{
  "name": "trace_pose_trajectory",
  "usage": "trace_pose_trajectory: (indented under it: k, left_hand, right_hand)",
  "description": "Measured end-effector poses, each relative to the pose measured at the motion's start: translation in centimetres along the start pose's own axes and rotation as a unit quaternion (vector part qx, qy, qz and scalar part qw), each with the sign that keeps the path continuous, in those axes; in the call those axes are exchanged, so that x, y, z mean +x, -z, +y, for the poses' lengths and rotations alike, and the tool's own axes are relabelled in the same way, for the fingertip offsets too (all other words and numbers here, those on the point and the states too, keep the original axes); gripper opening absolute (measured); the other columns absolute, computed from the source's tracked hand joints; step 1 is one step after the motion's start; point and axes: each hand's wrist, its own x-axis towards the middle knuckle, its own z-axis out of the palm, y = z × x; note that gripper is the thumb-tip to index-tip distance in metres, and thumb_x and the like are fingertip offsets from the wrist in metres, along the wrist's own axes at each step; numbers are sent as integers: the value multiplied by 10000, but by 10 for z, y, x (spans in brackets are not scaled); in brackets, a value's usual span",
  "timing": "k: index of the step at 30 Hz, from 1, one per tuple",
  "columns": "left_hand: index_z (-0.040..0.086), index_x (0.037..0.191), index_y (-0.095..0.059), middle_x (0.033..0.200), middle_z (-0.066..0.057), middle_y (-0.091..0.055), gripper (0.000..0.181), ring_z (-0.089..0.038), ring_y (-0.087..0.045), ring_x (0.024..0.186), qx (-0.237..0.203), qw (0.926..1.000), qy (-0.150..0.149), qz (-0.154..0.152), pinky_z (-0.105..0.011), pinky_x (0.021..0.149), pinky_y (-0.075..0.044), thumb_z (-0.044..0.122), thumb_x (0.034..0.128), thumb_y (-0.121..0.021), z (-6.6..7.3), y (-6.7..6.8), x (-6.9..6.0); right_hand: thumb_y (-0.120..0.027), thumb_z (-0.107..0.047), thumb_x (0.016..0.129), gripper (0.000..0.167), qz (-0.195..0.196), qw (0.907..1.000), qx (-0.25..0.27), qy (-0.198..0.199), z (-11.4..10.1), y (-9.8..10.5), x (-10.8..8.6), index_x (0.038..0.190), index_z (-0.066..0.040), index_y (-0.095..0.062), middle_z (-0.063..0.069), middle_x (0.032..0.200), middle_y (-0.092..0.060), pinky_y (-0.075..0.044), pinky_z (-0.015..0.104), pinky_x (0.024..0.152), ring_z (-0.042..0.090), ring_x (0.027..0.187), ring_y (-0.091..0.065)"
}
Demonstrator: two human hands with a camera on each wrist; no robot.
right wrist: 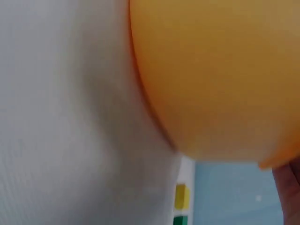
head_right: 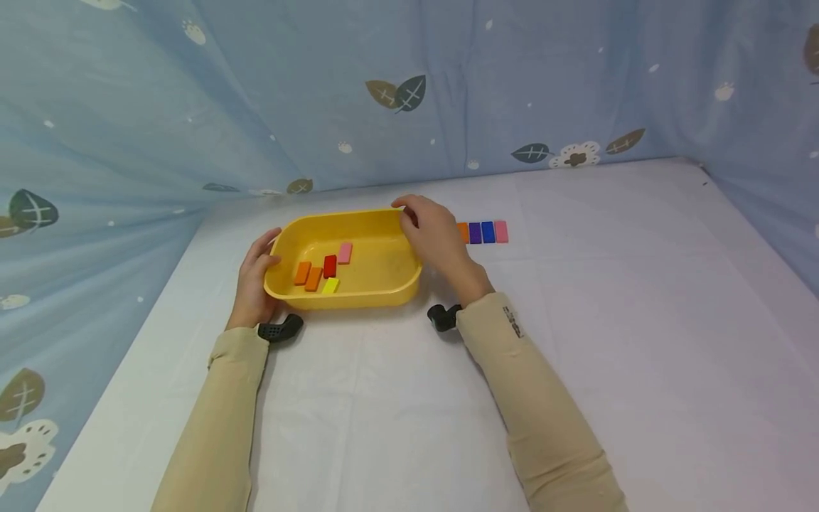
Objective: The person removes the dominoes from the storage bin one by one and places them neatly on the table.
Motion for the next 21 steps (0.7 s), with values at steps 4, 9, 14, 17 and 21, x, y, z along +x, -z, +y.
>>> trace_pose_trajectory:
  k: [4,9,14,17,21]
  left_hand:
    - [202,1323,-411,1346,22,-371,479,-189,-375,1198,16,10000,-24,-7,-295,993,-334,76,864,-367,1,1,1]
    - [215,1315,-419,1347,29,-373,476,-182,-376,1199,46,10000,-17,-3,-293,992,-335,78,861,-376,2,1,2]
    - [202,1318,-417,1341,25,-380,478,-187,-380,1195,-3,10000,-67,-49,-302,994,-334,76,858,-376,2,0,5]
    - [205,1318,-418,1340,29,-384,481,-183,-381,1194,34,10000,-26,-8,-305,996,-333,78,855,-378,1,-1,4]
    - [222,1323,-411,1349,40,-374,489,-177,-379,1198,83,9999,73,13,-302,995,-334,85,854,-386,-2,-1,2]
  right_hand:
    - [-480,-222,909,285,-752,9965,-297,218,-14,-11,-1,1175,-150,-554,-42,891,-560,-456,245,699,126,755,-493]
    - [-478,-297,906,335,-1489,9841,-870,425,-28,-21,-3,1196,-144,-546,-40,954,-574,-450,246,720,117,792,-495]
    - [-457,-377,902,383,-1937,9704,-1357,484,-37,-29,-6,1212,-169,-546,-51,977,-572,-444,276,753,126,830,-499]
    - [-410,-420,909,427,-2352,9571,-1592,570,-41,-36,-7,1249,-188,-526,-39,1097,-578,-411,320,884,141,985,-516]
    - [-374,-481,901,487,-2973,9419,-1536,285,-46,-46,-10,1297,-217,-479,-18,1242,-511,-342,352,980,155,1121,-466]
